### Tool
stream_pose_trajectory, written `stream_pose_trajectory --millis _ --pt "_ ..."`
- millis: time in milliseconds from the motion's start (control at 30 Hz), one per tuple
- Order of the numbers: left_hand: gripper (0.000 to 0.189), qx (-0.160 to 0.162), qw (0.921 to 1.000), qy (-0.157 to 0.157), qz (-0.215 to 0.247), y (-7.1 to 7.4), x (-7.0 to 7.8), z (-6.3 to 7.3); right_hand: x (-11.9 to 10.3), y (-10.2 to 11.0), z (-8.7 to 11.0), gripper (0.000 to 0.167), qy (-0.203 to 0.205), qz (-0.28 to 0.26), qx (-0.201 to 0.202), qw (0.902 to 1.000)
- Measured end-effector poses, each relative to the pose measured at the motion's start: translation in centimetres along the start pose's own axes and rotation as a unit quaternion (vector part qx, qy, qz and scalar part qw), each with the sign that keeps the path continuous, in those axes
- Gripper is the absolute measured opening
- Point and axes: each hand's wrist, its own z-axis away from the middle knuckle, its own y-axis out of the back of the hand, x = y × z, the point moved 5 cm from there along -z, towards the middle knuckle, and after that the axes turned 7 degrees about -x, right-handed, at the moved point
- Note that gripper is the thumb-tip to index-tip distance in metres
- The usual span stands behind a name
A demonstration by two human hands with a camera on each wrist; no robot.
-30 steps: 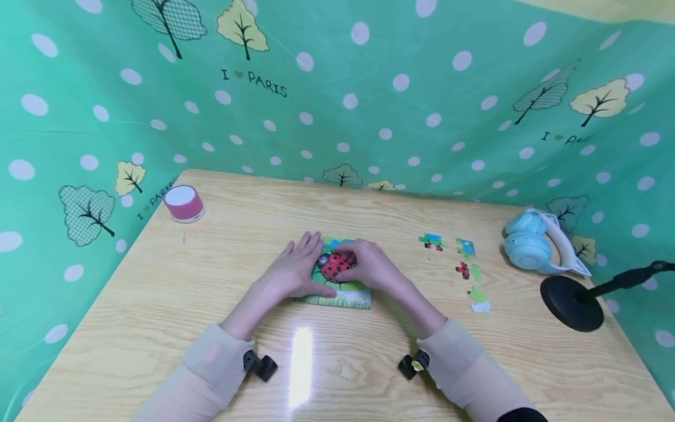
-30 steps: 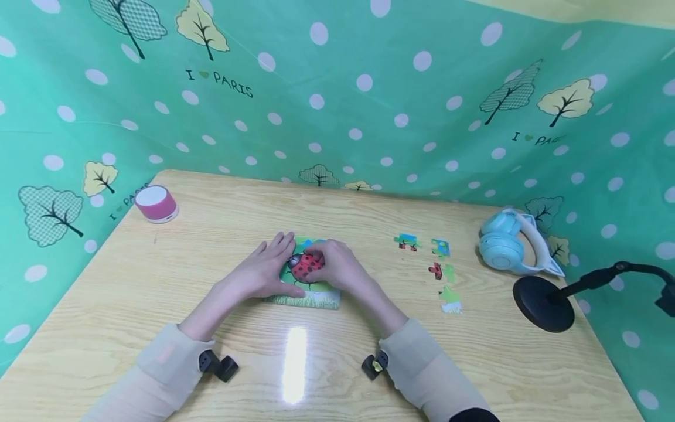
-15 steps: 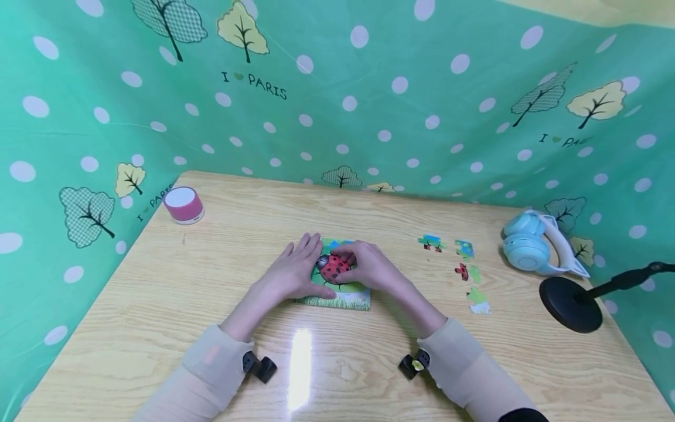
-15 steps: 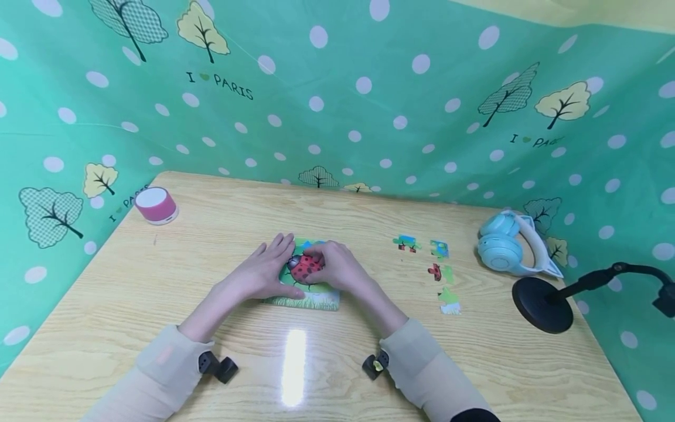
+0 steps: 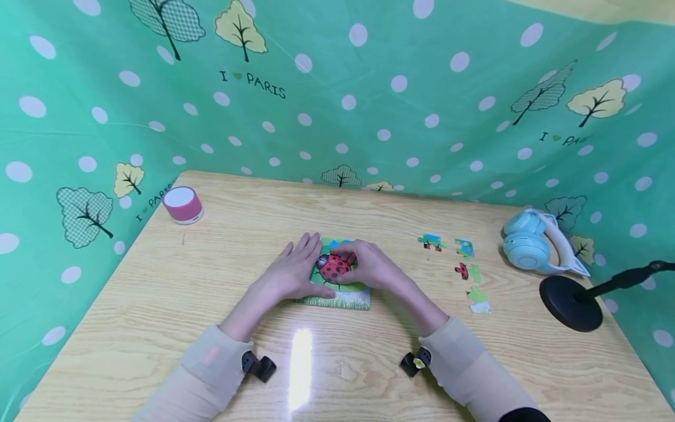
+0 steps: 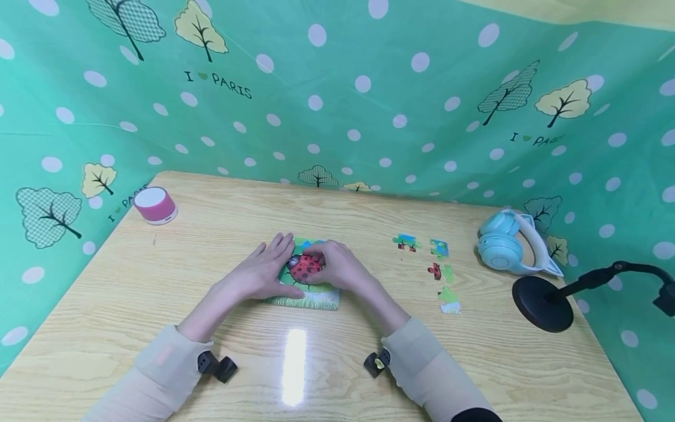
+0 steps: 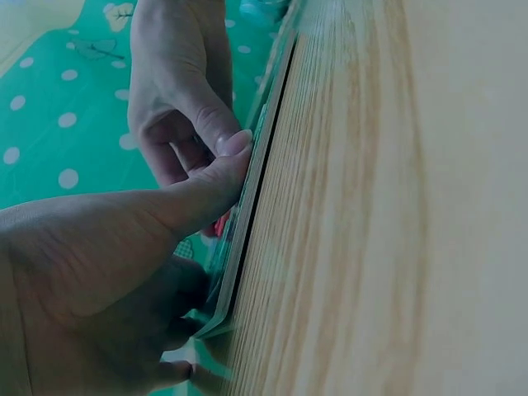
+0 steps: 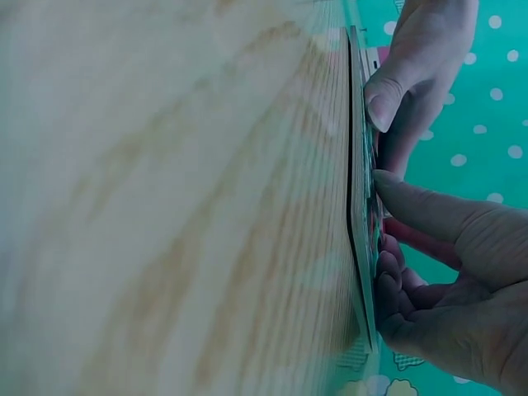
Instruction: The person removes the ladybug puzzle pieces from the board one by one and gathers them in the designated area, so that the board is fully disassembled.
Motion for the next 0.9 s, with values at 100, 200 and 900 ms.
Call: stream_pose_trajectory --millis 100,200,900 --pt "0.119 -0.003 1.0 -0.003 -0.003 0.0 0.0 0.1 0.0 0.0 0.0 0.065 0.002 0.0 -0.003 1.0" --pt "0.118 -0.006 0.9999 -0.005 -0.006 0.0 -0.1 0.1 0.1 0.0 0.0 0.065 0.003 0.002 -0.005 1.0" --pt "0.076 -0.016 0.9979 -0.036 0.051 0.4 -1.2 -0.4 0.3 -0.1 0.0 0.064 0.019 0.008 0.0 0.9998"
